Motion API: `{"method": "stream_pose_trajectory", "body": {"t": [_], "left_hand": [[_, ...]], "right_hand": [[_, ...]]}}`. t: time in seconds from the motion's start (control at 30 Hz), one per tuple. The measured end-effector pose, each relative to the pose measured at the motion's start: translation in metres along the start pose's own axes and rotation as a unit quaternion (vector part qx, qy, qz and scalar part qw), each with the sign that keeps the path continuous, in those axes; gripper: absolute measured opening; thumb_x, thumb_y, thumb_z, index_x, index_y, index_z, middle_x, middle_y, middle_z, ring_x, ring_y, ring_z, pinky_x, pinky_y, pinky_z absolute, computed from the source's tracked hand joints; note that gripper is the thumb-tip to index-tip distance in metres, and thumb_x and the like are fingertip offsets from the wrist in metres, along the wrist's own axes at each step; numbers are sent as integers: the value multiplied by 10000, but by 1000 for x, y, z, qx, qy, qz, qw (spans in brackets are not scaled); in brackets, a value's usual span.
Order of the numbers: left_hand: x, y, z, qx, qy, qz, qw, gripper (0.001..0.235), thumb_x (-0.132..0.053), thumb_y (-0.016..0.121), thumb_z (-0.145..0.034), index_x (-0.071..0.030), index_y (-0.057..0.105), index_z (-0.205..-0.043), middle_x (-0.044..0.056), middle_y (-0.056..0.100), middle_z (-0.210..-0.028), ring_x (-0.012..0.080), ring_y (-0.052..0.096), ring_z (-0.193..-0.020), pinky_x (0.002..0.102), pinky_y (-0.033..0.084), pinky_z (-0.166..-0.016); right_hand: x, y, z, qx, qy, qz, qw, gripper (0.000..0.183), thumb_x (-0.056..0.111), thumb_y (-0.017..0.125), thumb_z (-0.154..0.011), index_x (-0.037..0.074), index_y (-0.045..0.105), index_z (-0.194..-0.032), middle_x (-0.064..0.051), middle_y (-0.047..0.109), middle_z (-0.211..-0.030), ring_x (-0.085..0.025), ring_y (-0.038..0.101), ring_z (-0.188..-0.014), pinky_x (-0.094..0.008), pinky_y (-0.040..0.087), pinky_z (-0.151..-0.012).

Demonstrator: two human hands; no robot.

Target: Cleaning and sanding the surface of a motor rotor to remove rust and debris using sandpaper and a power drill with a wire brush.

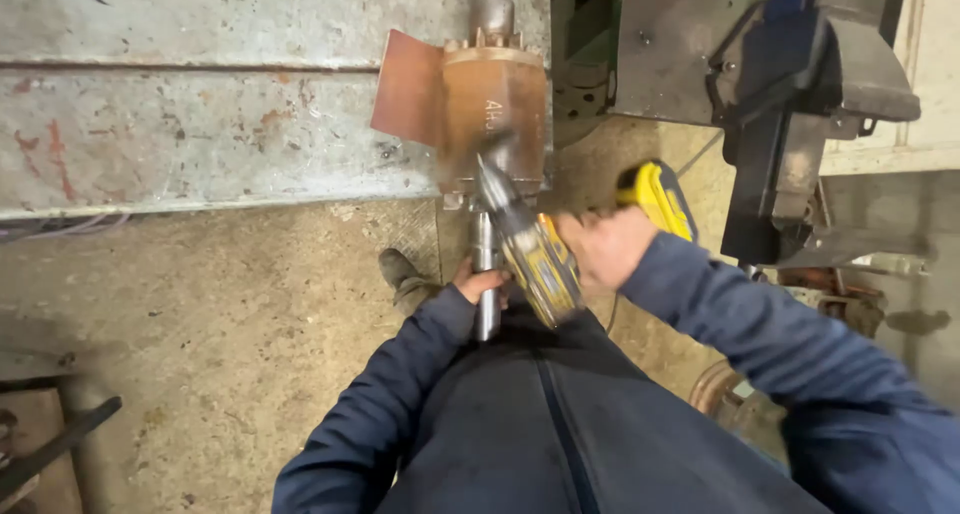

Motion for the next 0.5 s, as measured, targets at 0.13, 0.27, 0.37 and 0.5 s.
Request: {"method": "stream_pose_trajectory", "body": {"t": [0.13,0.27,0.37,0.5], "left_hand": [[19,-2,-18,-21,26,-56,998,295,-166,756,-846,15,609,-1025,109,646,-692,219,635,-553,358,532,-514],[23,2,-21,-22,18,-51,998,327,-133,762,-815,-14,576,-1057,103,646,-686,222,644,-530,367,543,-495],[25,-2,-27,-74,-5,-60,995,388,-110,750,-773,-84,552,-1105,72,646,-696,222,635,-496,381,530,-453],[43,-9,-36,-58,12,-77,995,359,-72,784,-807,-9,551,-1073,110,650,-708,239,649,-520,400,542,-464]], "right_hand": [[-17,0,-24,-61,15,-36,997,502,388,765,-804,-10,605,-1065,-119,614,-617,-287,623,-465,-407,456,-391],[-19,-7,12,-72,39,-49,995,599,340,760,-723,-60,600,-1139,-131,613,-580,-307,614,-451,-425,454,-400],[-20,4,16,-20,17,-7,1000,420,275,690,-659,62,591,-1008,-128,632,-641,-309,636,-504,-422,476,-456],[-53,24,-2,-30,103,-4,994,518,351,713,-724,17,599,-1104,-164,640,-629,-343,640,-529,-435,489,-474]]}}
Point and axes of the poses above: each hand's wrist, its own z-axis away from the middle knuckle, its own y-axis out of the palm, x = y × z, the point moved 6 cm from there along -z, towards the middle knuckle
